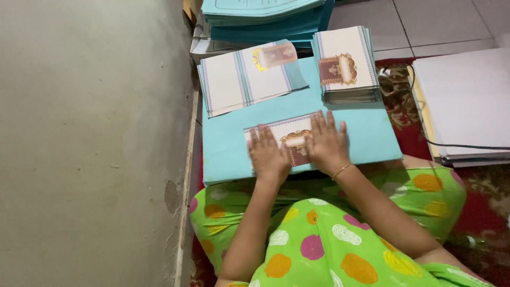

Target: The person sits on the floor and folds the covers of small books onto their pages. They smooth the folded covers with their hands and place the finished books into a stack on the right.

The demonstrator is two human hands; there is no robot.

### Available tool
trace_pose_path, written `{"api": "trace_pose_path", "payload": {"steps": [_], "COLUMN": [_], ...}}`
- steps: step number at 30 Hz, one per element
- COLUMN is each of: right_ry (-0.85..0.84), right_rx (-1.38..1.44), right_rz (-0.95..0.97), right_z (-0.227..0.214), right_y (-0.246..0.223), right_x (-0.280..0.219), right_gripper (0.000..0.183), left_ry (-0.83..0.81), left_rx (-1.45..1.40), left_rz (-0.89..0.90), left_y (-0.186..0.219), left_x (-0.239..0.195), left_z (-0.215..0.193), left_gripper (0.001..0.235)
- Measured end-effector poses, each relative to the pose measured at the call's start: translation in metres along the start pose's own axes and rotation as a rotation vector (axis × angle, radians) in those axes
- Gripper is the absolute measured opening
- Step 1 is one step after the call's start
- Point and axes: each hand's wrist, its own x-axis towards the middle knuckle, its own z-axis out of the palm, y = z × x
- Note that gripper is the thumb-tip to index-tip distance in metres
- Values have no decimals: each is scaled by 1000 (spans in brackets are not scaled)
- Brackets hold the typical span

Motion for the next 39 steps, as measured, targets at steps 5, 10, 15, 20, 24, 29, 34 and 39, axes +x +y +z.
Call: {"api": "trace_pose_path", "payload": {"steps": [5,10,15,20,24,29,34,39], "right_ry": [-53,-42,-61,-70,-68,-14,-57,-82], "right_rx": [66,41,22,116,85,72,81,100], "right_rz": [-152,-84,-253,-121,-246,-89,-119,-52], "right_z": [19,19,22,13,18,17,8,9], "right_y": [0,9,7,8,-25,20,-13,22], "right_x": [2,0,4,4,-4,7,-4,5], "right_gripper": [60,61,59,63,58,63,61,62], "left_ry": [23,31,-93,-10,4,-4,39,79], "left_rx": [-74,-10,-21,-6,-73,-125,-111,-106], "left_rz": [181,-38,216,58,173,142,144,149], "left_y": [-5,-24,10,-10,-1,1,0,-3], "left_x": [-6,-3,-2,6,2,-4,-4,-3], "left_z": [-7,-6,-14,-17,-5,-11,-4,0], "left_gripper": [67,74,63,67,68,67,69,69]}}
